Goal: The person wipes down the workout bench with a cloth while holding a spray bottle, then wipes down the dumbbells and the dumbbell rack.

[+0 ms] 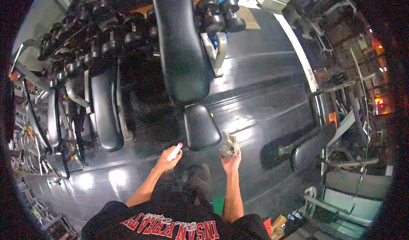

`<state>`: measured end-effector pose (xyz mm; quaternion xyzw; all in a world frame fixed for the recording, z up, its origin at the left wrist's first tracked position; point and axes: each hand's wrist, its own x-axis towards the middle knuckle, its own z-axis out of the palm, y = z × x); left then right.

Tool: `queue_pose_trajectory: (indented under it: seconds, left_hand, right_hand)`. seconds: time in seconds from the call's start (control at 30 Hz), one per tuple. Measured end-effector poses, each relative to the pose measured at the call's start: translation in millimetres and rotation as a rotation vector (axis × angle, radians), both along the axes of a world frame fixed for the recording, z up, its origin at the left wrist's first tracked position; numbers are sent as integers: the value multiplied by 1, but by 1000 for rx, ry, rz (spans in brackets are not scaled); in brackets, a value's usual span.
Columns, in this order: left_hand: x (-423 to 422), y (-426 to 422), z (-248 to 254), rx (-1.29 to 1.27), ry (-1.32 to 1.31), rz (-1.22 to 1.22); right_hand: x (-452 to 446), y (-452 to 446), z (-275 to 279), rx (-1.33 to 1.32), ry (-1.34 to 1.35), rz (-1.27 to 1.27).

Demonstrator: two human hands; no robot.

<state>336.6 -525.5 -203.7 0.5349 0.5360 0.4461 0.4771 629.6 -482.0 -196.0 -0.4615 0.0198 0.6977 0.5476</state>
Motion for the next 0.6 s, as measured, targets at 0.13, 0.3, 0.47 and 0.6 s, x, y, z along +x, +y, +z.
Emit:
queue_pose_trajectory:
  seconds: [0.13,0.3,0.47,0.6]
  left_hand:
    - [-20,31,-2,-54,145,-100]
    - [-30,57,-41,-24,110,3]
    - [-19,48,-55,-156,274,158]
    - [5,5,-77,-487,118,338]
  right_hand:
    - [-32,66,-32,54,-218,275]
    - [-44,125,-139,6,-489,322]
    - [-83,169,-188,367,-1630,472]
    - [-124,158,-241,824,-1855,975]
